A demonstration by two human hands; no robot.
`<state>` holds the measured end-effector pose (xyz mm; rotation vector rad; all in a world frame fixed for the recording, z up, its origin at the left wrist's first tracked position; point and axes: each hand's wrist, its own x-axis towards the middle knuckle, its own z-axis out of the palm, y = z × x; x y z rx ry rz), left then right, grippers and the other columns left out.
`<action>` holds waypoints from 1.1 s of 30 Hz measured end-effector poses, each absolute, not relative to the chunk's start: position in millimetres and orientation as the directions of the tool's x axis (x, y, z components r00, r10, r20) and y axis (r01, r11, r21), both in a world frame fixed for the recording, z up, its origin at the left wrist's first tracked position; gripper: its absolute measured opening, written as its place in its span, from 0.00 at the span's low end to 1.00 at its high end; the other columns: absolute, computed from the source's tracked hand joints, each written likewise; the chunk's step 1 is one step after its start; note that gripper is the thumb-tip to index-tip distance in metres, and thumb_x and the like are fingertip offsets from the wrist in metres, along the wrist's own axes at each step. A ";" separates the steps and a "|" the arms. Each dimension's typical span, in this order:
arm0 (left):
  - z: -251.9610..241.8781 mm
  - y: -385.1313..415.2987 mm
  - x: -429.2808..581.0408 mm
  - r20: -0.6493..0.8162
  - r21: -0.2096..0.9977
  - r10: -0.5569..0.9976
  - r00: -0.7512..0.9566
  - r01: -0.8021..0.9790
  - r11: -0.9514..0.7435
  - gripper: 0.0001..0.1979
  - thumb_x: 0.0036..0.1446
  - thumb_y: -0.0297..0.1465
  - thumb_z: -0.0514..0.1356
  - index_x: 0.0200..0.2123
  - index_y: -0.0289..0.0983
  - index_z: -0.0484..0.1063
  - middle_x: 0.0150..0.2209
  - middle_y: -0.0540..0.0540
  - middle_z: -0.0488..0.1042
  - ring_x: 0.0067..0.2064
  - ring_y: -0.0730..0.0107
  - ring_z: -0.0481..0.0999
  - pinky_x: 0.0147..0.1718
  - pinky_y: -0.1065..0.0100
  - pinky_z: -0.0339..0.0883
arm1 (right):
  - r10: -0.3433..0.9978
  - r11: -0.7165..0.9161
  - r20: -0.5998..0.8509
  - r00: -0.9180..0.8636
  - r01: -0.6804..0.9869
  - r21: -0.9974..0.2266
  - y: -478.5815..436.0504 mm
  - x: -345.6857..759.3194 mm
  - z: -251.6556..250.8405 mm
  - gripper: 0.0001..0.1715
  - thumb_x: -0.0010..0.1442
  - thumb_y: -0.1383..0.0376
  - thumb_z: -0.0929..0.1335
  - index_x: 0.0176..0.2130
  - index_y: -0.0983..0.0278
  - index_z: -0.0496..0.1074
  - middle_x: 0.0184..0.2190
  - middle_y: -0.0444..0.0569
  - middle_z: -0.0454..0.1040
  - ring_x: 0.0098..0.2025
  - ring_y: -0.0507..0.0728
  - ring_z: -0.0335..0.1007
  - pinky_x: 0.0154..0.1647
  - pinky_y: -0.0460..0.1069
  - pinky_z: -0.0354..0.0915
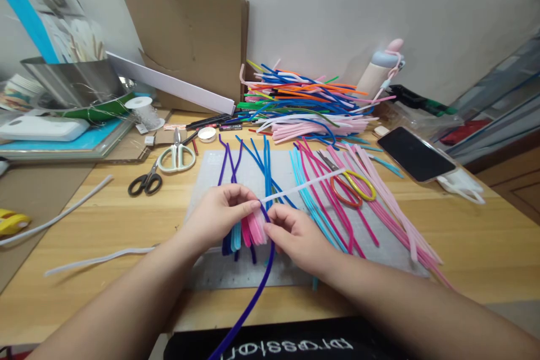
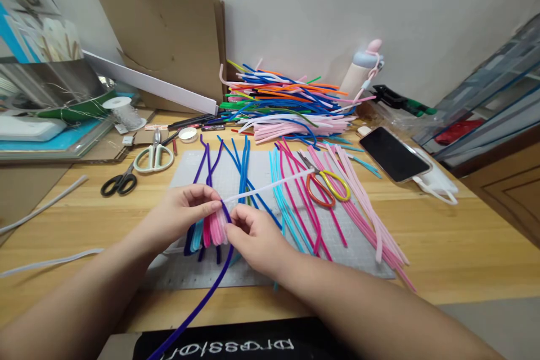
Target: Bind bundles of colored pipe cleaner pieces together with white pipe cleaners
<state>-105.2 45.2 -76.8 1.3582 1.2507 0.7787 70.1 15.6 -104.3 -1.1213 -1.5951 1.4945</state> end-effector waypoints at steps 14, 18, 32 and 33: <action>-71.7 45.5 -107.5 -0.121 0.992 0.992 -0.016 0.043 0.122 0.10 0.44 0.35 0.66 0.25 0.33 0.73 0.20 0.53 0.68 0.21 0.81 0.62 0.20 0.77 0.58 | 0.778 -0.462 -0.238 -0.582 -0.274 -0.843 18.7 70.2 -99.2 0.14 0.55 0.59 0.70 0.32 0.64 0.62 0.17 0.38 0.68 0.15 0.45 0.56 0.15 0.40 0.51; -73.4 45.7 -107.9 -0.179 0.980 0.984 -0.005 -0.088 0.178 0.11 0.43 0.35 0.67 0.26 0.34 0.71 0.18 0.54 0.68 0.18 0.80 0.64 0.18 0.78 0.58 | 0.773 -0.489 -0.239 -0.588 -0.312 -0.815 20.6 71.7 -100.2 0.15 0.56 0.59 0.71 0.31 0.64 0.63 0.14 0.35 0.63 0.13 0.43 0.49 0.15 0.40 0.46; -68.9 43.2 -106.3 -0.150 0.987 0.982 0.117 -0.031 0.155 0.09 0.48 0.34 0.65 0.28 0.35 0.71 0.23 0.52 0.71 0.21 0.79 0.66 0.22 0.76 0.62 | 0.748 -0.435 -0.242 -0.618 -0.181 -0.882 15.0 71.0 -103.2 0.15 0.58 0.56 0.68 0.31 0.64 0.62 0.15 0.38 0.66 0.14 0.45 0.53 0.15 0.42 0.46; -68.4 42.6 -105.7 -0.096 0.995 0.990 0.107 0.032 0.093 0.08 0.49 0.34 0.64 0.28 0.35 0.71 0.24 0.52 0.71 0.23 0.78 0.67 0.24 0.75 0.63 | 0.773 -0.415 -0.240 -0.587 -0.183 -0.891 15.4 70.0 -102.7 0.15 0.59 0.55 0.67 0.32 0.64 0.62 0.16 0.39 0.67 0.14 0.46 0.53 0.15 0.42 0.48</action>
